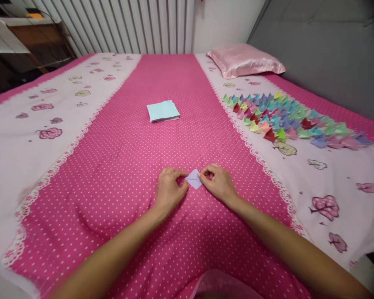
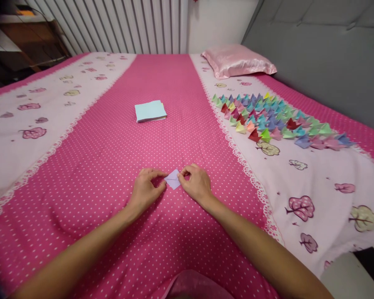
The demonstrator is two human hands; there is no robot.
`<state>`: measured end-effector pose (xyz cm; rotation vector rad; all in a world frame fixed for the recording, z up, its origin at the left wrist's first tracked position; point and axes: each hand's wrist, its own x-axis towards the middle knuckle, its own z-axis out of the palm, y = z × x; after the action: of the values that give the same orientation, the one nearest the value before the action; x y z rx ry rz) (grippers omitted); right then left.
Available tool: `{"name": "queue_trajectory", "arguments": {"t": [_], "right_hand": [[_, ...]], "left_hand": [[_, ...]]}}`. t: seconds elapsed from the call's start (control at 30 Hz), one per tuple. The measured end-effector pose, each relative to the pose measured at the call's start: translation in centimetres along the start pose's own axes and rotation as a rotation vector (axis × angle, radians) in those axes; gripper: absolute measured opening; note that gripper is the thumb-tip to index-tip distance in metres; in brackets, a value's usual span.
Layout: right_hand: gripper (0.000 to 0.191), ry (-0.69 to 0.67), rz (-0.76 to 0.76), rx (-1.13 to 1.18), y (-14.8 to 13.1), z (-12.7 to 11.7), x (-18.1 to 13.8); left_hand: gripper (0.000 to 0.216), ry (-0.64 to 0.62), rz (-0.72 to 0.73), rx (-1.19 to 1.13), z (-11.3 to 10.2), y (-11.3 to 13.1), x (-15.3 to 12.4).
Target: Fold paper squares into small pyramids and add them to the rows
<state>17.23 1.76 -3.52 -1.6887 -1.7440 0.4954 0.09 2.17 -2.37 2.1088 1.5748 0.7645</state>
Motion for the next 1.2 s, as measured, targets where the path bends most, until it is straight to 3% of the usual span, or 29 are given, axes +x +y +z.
{"name": "queue_trajectory", "arguments": {"t": [0.3, 0.4, 0.53, 0.77, 1.2], "right_hand": [[0.013, 0.000, -0.007, -0.015, 0.1, 0.1, 0.0], [0.014, 0.001, -0.006, -0.021, 0.1, 0.1, 0.0], [0.009, 0.012, -0.024, -0.025, 0.2, 0.2, 0.0], [0.009, -0.031, -0.074, -0.025, 0.5, 0.4, -0.3], [0.018, -0.060, 0.040, 0.004, -0.3, 0.7, -0.5]], "left_hand": [[0.012, 0.046, 0.023, 0.048, 0.0, 0.1, 0.0], [0.023, 0.018, 0.226, 0.092, 0.7, -0.3, 0.1], [0.043, -0.223, 0.467, 0.249, 1.3, -0.3, -0.4], [0.056, -0.403, 0.466, 0.422, 0.3, 0.2, -1.1], [0.060, -0.457, 0.450, 0.459, -0.1, 0.2, -1.1]]}}
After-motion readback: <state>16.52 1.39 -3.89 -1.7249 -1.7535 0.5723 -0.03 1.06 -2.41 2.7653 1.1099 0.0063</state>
